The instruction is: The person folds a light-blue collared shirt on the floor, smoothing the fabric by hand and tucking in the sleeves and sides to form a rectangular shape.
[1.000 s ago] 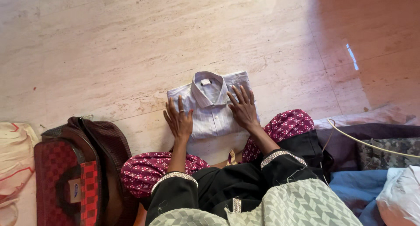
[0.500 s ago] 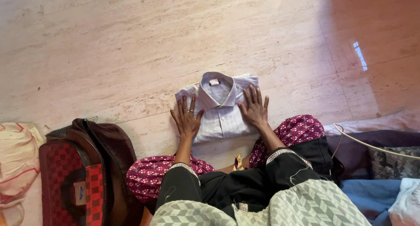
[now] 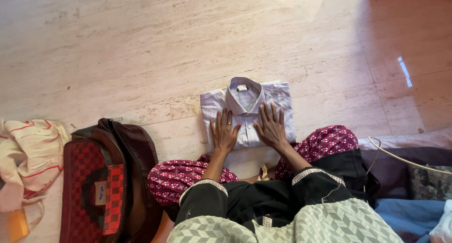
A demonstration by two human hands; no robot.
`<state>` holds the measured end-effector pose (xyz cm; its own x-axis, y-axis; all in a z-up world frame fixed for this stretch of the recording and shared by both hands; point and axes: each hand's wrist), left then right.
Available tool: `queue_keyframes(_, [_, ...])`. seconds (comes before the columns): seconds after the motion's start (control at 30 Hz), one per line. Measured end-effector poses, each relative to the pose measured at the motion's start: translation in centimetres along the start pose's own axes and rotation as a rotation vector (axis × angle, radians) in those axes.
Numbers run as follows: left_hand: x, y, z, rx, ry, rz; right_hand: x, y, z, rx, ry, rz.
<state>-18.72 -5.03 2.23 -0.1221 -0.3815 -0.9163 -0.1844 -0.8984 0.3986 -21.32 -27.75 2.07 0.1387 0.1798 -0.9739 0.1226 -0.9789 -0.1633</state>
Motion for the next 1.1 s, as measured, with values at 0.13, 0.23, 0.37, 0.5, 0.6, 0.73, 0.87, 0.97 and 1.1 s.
queue_keyframes(0.13, [-0.1,0.1,0.5,0.002,0.004,0.039,0.2,0.3,0.6,0.081,-0.069,0.035])
queue_keyframes(0.23, [0.1,0.4,0.4,-0.028,0.031,-0.042,0.1,0.2,0.1,0.112,-0.118,0.104])
queue_keyframes(0.37, [-0.7,1.3,1.8,-0.012,0.097,-0.023,-1.7,-0.5,1.0,0.064,-0.035,0.121])
queue_keyframes(0.5, [-1.1,3.2,3.1,0.107,0.171,0.021,-4.0,-2.4,1.4,-0.016,-0.011,0.085])
queue_keyframes(0.6, [0.4,4.6,4.2,0.12,0.131,-0.048,-3.7,-3.9,2.6,-0.044,-0.032,-0.002])
queue_keyframes(0.73, [1.7,4.5,4.2,0.008,-0.048,0.023,-1.3,-4.0,3.2,0.064,-0.257,0.061])
queue_keyframes(0.87, [2.2,4.8,3.9,-0.05,0.006,-0.032,0.4,-3.4,3.0,0.056,-0.212,0.106])
queue_keyframes(0.97, [2.2,4.5,4.1,-0.048,0.027,-0.031,0.6,-3.2,3.0,0.042,-0.208,0.087])
queue_keyframes(1.1, [1.8,4.4,4.4,-0.017,0.019,0.011,0.3,-3.2,2.9,0.057,-0.228,0.114])
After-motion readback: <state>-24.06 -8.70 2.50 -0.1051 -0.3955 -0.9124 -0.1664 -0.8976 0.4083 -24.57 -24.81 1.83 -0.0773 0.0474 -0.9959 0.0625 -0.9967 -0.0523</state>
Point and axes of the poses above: each hand's wrist, its own z-axis away from the middle knuckle, its own x-axis out of the palm, y = z × x, and after that the axes turned 11 degrees about z, right-handed
